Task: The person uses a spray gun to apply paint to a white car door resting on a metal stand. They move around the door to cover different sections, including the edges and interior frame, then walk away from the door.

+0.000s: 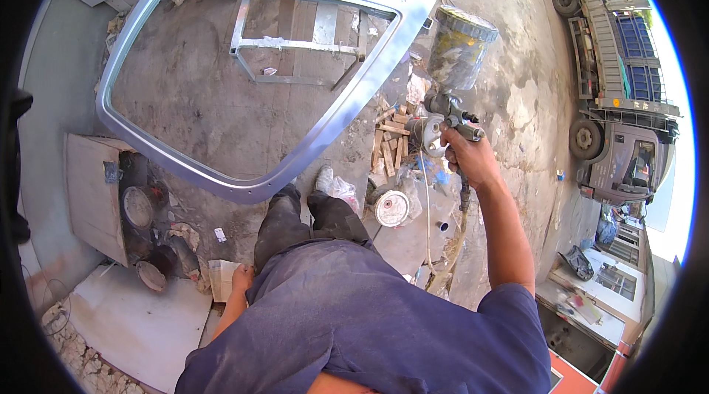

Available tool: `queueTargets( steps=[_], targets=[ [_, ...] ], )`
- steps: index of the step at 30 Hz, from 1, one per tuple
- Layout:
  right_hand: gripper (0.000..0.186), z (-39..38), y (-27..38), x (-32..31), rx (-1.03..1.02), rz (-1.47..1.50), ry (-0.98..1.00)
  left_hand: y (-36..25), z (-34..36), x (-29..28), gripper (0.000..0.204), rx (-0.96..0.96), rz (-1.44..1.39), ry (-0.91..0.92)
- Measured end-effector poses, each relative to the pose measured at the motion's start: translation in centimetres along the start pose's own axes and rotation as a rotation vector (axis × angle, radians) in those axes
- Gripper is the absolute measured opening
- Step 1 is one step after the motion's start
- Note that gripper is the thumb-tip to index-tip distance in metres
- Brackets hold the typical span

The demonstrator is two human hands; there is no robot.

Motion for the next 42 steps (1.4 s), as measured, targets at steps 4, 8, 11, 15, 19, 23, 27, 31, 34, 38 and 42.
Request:
queueTargets(
  steps=[4, 8, 11, 15, 19, 23, 27, 31, 34, 38, 42],
  targets=[
    [0.019, -3.8, -2.1, 3.4, 0.072, 0.009, 0.132, -0.6, 0.2, 0.3, 0.038, -0.014, 0.056, 0.004],
    [0.017, -5.7, -3.3, 5.1, 0.145, -0.045, 0.314, 2.7, 2.1, 1.6, 0.039, 0.022, 0.039, -0.058],
    [0.018, -5.2, -3.2, 5.5, 0.121, -0.014, 0.354, 1.6, 2.1, 0.9, 0.039, 0.001, 0.044, -0.054],
    [0.023, -0.9, -3.6, 1.2, 0.073, 0.038, 0.215, 2.0, 1.5, 1.5, 0.039, 0.022, 0.064, -0.082],
    [0.019, 4.0, -1.9, -5.1, -0.11, 0.189, -0.024, 2.3, 0.1, 2.1, 0.037, -0.001, 0.063, -0.044],
    [0.017, 7.6, -0.8, -10.5, -0.321, 0.297, -0.235, 2.5, -1.4, 2.5, 0.034, 0.034, 0.074, -0.037],
    [0.018, 8.3, -4.0, -10.9, -0.339, 0.389, -0.262, 1.5, -2.6, 1.5, 0.037, -0.025, 0.077, 0.015],
    [0.026, 4.6, -10.5, -6.7, -0.22, 0.438, -0.17, 0.9, -2.6, 0.3, 0.037, -0.071, 0.225, 0.073],
    [0.028, 0.0, -17.4, -3.5, -0.103, 0.472, -0.042, -1.1, -1.7, -1.0, 0.037, 0.023, 0.277, 0.111],
    [0.018, -6.6, -24.7, 0.5, 0.045, 0.523, 0.248, -2.5, 1.6, -1.6, 0.042, 0.086, 0.33, 0.097],
    [0.018, -8.2, -29.8, 1.1, 0.096, 0.528, 0.364, -6.7, 5.1, -2.0, 0.04, 0.187, 0.488, 0.002]
  ],
)
Point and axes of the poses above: each hand's wrist, its own z-axis towards the middle knuckle, its own x-axis out of the palm, y = z × x, the point moved 5 cm from there along z, towards the middle knuckle, and after that the axes turned 3 degrees about z, right-handed, at the moved point
